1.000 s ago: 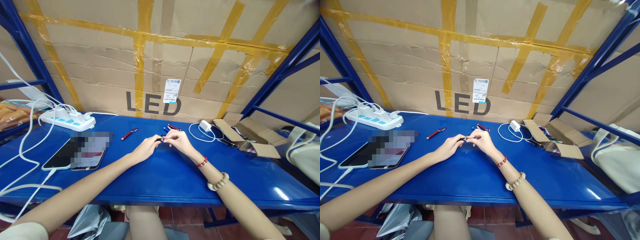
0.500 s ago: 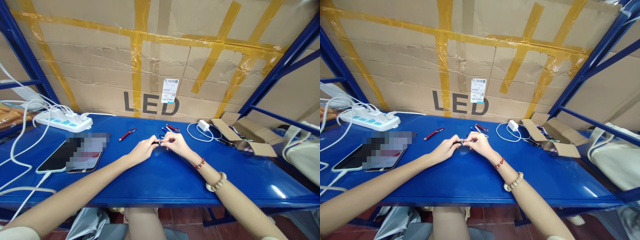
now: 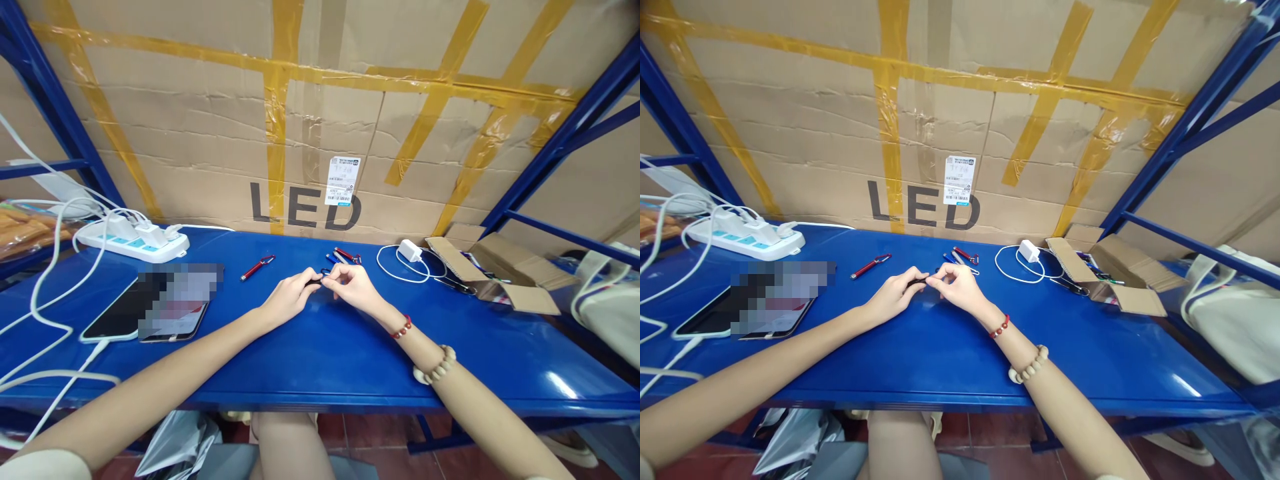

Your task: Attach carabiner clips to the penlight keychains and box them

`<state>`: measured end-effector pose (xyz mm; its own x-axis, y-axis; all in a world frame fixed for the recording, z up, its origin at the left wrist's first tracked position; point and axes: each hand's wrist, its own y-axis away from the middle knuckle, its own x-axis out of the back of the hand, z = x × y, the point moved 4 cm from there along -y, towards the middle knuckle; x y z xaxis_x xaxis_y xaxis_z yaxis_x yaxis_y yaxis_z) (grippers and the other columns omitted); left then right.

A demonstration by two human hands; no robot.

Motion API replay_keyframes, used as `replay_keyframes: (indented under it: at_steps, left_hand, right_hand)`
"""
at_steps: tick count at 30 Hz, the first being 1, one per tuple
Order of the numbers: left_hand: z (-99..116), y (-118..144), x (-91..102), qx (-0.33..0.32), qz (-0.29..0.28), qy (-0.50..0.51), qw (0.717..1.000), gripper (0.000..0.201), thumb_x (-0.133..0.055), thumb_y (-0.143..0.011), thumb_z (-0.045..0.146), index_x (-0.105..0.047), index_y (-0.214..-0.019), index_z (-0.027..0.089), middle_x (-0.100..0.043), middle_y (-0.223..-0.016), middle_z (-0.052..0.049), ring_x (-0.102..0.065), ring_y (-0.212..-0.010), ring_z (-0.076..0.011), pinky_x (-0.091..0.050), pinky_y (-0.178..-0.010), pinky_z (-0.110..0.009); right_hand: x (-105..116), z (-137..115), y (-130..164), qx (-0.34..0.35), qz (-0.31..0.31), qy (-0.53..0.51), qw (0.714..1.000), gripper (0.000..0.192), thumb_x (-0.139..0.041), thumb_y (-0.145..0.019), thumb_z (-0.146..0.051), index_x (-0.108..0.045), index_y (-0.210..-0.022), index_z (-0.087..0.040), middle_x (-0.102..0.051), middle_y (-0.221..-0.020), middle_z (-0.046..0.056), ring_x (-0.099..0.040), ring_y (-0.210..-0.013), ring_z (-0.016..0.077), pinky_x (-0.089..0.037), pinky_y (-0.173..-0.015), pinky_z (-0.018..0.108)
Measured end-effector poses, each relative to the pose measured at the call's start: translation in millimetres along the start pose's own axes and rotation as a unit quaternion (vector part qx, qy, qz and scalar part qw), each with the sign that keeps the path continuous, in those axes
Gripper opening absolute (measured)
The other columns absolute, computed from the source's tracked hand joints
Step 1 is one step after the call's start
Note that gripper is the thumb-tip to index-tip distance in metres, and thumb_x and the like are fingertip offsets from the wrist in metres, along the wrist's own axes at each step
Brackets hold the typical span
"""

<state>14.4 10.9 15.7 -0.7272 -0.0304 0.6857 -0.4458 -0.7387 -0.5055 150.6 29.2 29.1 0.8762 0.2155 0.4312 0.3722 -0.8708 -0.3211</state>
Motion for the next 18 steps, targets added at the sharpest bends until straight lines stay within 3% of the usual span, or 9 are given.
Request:
replay_keyframes:
  at_steps: [9,18]
  left_hand:
    - [0.1,-2.9,1.0,-0.018,0.004,0.006,1.0,0.026,-0.038,-0.085,0.022,-0.041,-0.111,0.024,-0.054,-0.107,0.001,-0.051,-0.097,-0.0132,-0.04,-0.083,-0.024]
    - [4.3,-3.5,2.0,-0.027,0.016,-0.047,0.998,0.02,-0.037,-0.086,0.021,-0.049,-0.102,0.021,-0.057,-0.099,-0.001,-0.052,-0.091,-0.0149,-0.04,-0.08,-0.027]
  right_hand:
    - [-3.1,5.7,-1.3,-0.089,-0.026,-0.076,0.993,0.034,-0.062,-0.062,-0.045,-0.05,-0.057,-0.013,-0.049,-0.044,-0.002,-0.046,-0.037,0.0066,-0.033,-0.034,0.015]
    - [-2.1,7.2,-2.1,-0.092,-0.034,-0.049,0.994,0.037,-0.057,-0.066,-0.049,-0.048,-0.056,-0.014,-0.049,-0.044,-0.003,-0.046,-0.038,0.0072,-0.033,-0.035,0.016]
